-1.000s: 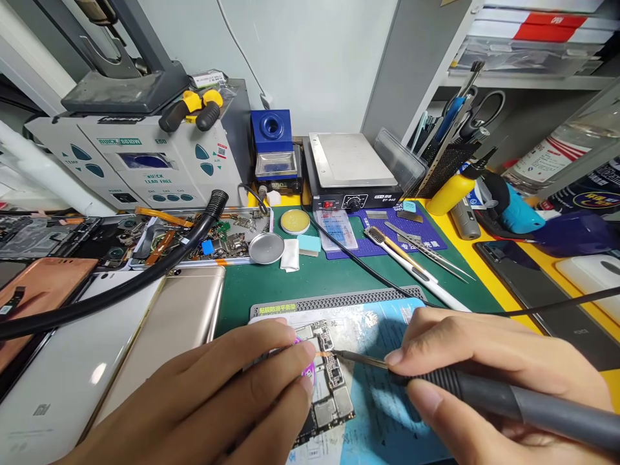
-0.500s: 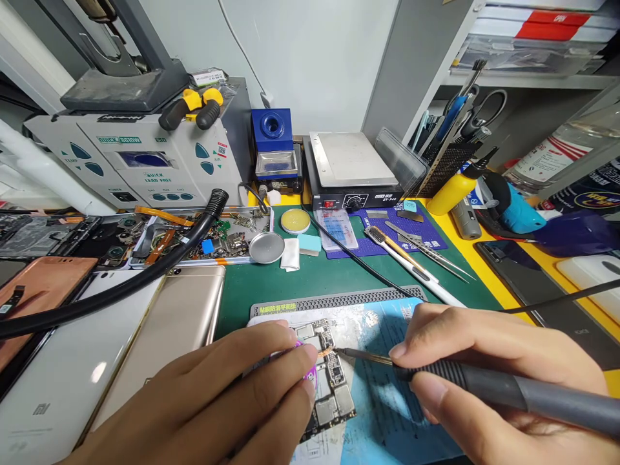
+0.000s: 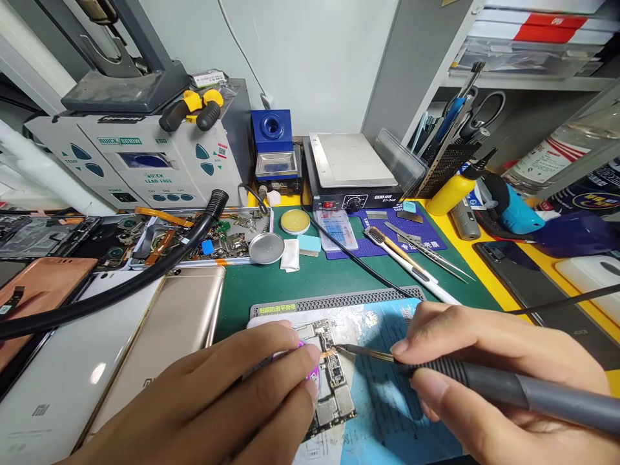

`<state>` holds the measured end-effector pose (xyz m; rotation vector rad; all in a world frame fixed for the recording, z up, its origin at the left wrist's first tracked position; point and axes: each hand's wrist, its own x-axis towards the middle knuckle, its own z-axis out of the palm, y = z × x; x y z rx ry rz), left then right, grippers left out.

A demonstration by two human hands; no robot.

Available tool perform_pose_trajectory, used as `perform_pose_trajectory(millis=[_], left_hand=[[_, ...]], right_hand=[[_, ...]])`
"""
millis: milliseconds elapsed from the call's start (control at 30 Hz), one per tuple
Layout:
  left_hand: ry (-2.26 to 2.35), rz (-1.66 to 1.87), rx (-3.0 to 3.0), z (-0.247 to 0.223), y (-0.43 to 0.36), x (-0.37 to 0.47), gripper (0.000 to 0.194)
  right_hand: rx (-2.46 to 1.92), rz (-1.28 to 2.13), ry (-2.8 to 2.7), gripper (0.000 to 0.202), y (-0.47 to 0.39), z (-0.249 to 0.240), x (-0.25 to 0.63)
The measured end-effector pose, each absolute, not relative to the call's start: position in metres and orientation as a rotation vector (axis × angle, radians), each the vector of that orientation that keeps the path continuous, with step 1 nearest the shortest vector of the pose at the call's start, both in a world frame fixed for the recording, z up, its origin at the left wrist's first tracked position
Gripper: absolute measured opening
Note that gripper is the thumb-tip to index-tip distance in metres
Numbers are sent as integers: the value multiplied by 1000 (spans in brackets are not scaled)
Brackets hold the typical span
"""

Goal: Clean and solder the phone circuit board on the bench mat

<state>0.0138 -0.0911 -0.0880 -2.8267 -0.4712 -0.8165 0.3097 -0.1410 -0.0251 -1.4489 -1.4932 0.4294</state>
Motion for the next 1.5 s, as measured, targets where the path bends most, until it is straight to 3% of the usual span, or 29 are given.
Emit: perform_pose_trajectory(millis=[567,1233,1500], left_hand=[[-500,-881,-2864,-92,-91,13,31],[-497,-822,-2847,-94,-93,11,47],[-561,-942,-2838,-93,-95,17,40]], right_hand=[[-1299,474,-1649,38,-139,-24,318],[-1399,428,-1675,30,-141,-21,318],[-1361,420,-1692,34,-142,-24,318]])
